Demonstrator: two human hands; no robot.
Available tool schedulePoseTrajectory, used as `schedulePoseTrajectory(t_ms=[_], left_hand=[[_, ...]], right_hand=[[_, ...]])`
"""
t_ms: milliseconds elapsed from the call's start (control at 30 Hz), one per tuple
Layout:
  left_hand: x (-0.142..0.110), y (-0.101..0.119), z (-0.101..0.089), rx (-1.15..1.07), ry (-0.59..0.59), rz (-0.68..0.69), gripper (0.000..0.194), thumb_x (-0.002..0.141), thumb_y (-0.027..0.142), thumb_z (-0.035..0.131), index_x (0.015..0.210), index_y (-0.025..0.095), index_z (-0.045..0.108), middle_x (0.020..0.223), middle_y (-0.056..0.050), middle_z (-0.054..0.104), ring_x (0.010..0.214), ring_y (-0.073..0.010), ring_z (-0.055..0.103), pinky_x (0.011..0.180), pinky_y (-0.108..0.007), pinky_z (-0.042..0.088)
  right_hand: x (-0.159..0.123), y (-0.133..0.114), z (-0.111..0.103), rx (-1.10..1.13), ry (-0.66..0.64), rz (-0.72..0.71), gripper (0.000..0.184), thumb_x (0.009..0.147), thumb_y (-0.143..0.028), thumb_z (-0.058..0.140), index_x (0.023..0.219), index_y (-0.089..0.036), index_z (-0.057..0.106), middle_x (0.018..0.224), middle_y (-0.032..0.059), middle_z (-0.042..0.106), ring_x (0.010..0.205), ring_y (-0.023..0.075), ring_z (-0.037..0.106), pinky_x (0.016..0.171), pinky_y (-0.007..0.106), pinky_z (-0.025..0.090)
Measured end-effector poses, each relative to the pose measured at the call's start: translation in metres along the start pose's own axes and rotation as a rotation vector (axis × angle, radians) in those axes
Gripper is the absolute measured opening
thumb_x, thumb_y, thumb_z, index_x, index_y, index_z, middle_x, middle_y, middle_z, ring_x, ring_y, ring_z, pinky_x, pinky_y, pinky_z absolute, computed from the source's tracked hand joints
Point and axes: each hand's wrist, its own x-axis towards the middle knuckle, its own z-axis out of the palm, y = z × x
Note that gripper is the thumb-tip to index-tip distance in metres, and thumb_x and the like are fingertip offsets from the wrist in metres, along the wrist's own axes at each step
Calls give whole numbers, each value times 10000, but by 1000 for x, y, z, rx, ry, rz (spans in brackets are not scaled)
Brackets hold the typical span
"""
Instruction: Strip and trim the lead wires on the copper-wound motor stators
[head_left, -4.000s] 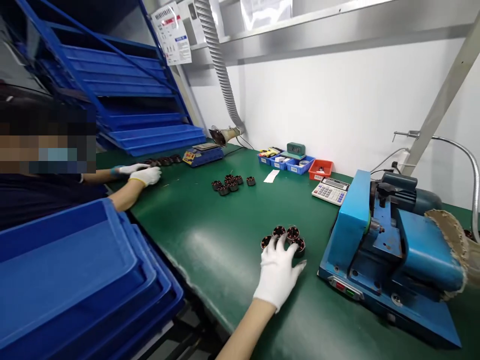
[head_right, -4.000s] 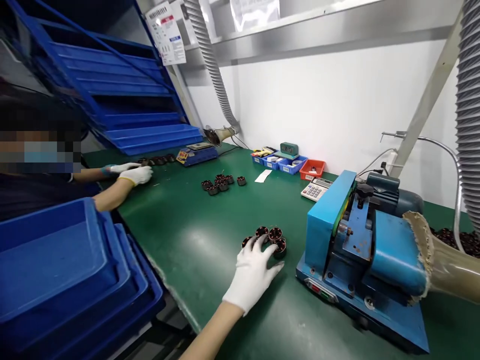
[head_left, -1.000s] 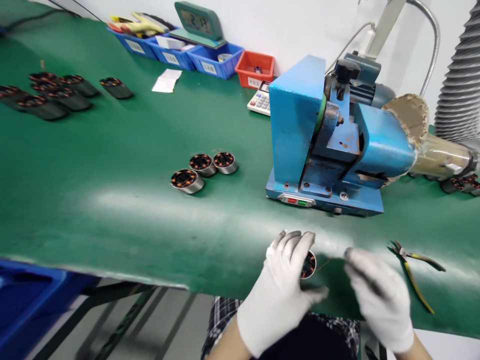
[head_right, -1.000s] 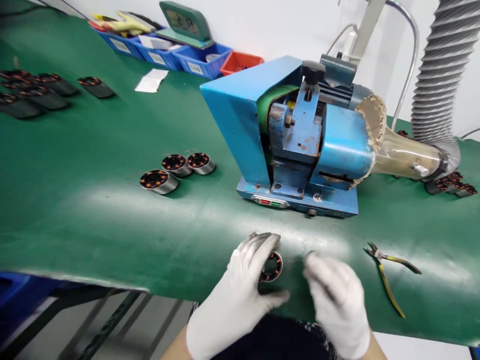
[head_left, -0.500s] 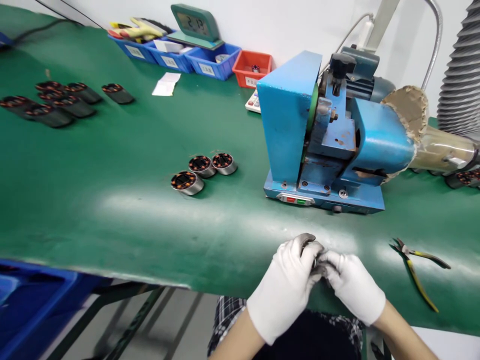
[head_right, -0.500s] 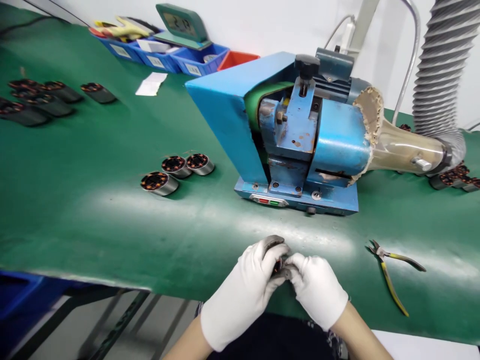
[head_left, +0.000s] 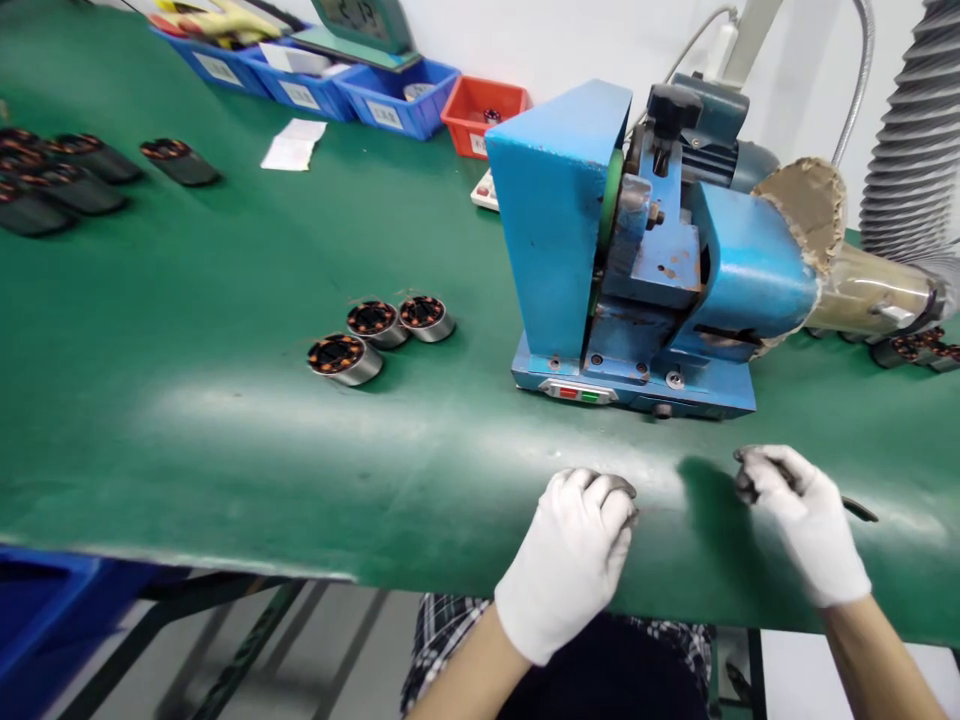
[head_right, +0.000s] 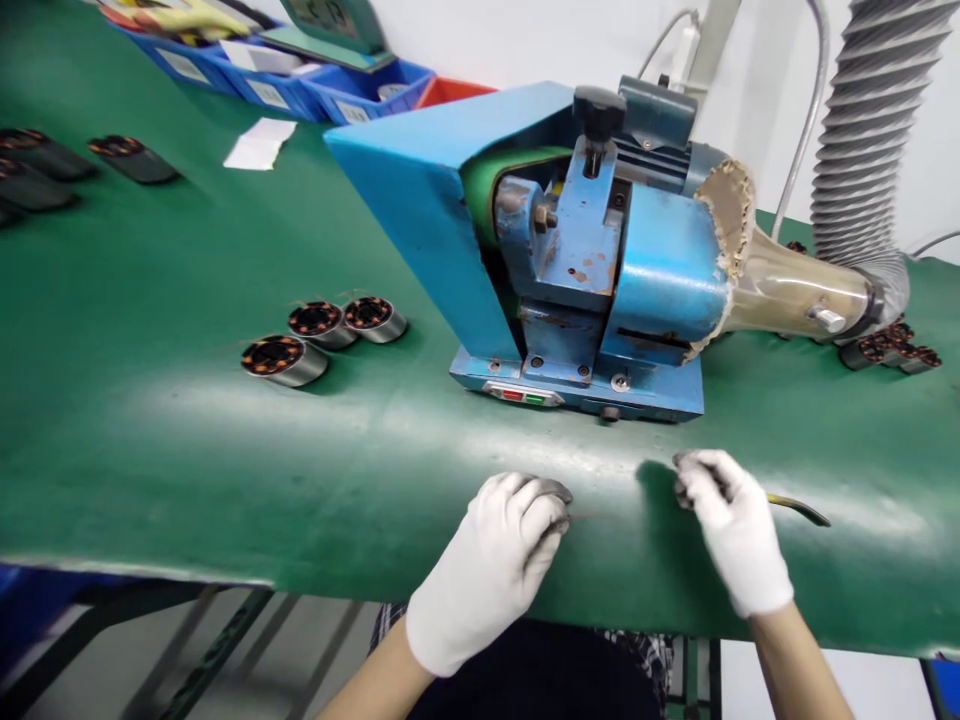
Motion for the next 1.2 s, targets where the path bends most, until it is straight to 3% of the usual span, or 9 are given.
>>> schedulePoseTrajectory(t_ms=[67, 133, 233, 400, 700, 867, 967, 1100, 1200], left_hand=[[0, 1, 1, 5, 19, -4, 110, 846, 146, 412, 857, 181, 516, 926, -53, 603, 812, -221, 485, 733, -408, 418], [-1, 2, 1, 19, 44, -4, 117, 857, 152, 407, 887, 174, 518, 906, -59, 606, 810, -224, 497, 733, -413, 434], [-4, 3, -2, -4, 55, -25, 103, 854, 146, 423, 906, 174, 508, 929, -68, 608, 846, -226, 531, 765, -426, 461], [-10, -8, -10, -162, 4, -242, 623, 653, 213, 718, 1191, 186, 405, 1345, -155, 427, 1160, -293, 490, 917, -469, 455], [-12, 4, -23, -627, 83, -476, 538, 623, 67, 712, 1097, 255, 540, 1093, -36, 624, 986, -202, 615, 894, -374, 508], [-13, 18, -42, -755, 252, -174, 385, 672, -24, 621, 860, 310, 582, 998, 51, 589, 961, -123, 591, 833, -229, 515], [-17, 20, -50, -522, 307, -61, 477, 730, -4, 582, 1074, 324, 542, 1120, -8, 540, 1100, -151, 525, 931, -261, 477], [-17, 20, -63, -409, 87, -57, 593, 726, -81, 438, 1156, 324, 476, 1113, -35, 549, 1089, -156, 530, 905, -280, 495], [-13, 24, -73, -535, -46, -76, 456, 669, -55, 555, 946, 307, 546, 987, 13, 584, 925, -137, 594, 797, -223, 528]], right_hand=[[-8, -4, 12, -198, -13, -369, 145, 846, -273, 567, 973, -211, 600, 921, 78, 640, 851, 193, 599, 768, 338, 488], [-14, -7, 33, -366, -87, -726, 187, 875, -173, 508, 1037, -212, 593, 969, 94, 641, 874, 196, 602, 781, 350, 493], [-14, -5, 59, -398, -68, -887, 214, 911, -133, 396, 994, -178, 587, 824, 85, 648, 719, 178, 613, 654, 310, 512], [-9, 1, 69, -375, -55, -819, 219, 924, -153, 407, 1014, -147, 606, 752, 74, 633, 636, 152, 610, 603, 250, 510], [-20, -38, 46, -159, -97, -678, 231, 881, -111, 445, 898, -183, 664, 705, 37, 565, 623, 122, 565, 570, 197, 457], [-23, -54, 40, 12, -159, -446, 169, 807, -121, 521, 769, -204, 663, 659, 5, 559, 600, 119, 527, 602, 223, 428], [-22, -62, 40, 125, -262, -219, 167, 731, -127, 510, 671, -189, 653, 606, -2, 528, 555, 119, 500, 540, 224, 400], [-21, -70, 38, 296, -391, 22, 156, 696, -203, 502, 602, -171, 622, 588, -16, 481, 428, 88, 420, 417, 211, 340], [-26, -73, 35, 131, -245, -108, 169, 719, -195, 505, 612, -181, 635, 584, 1, 515, 523, 123, 482, 522, 238, 401]])
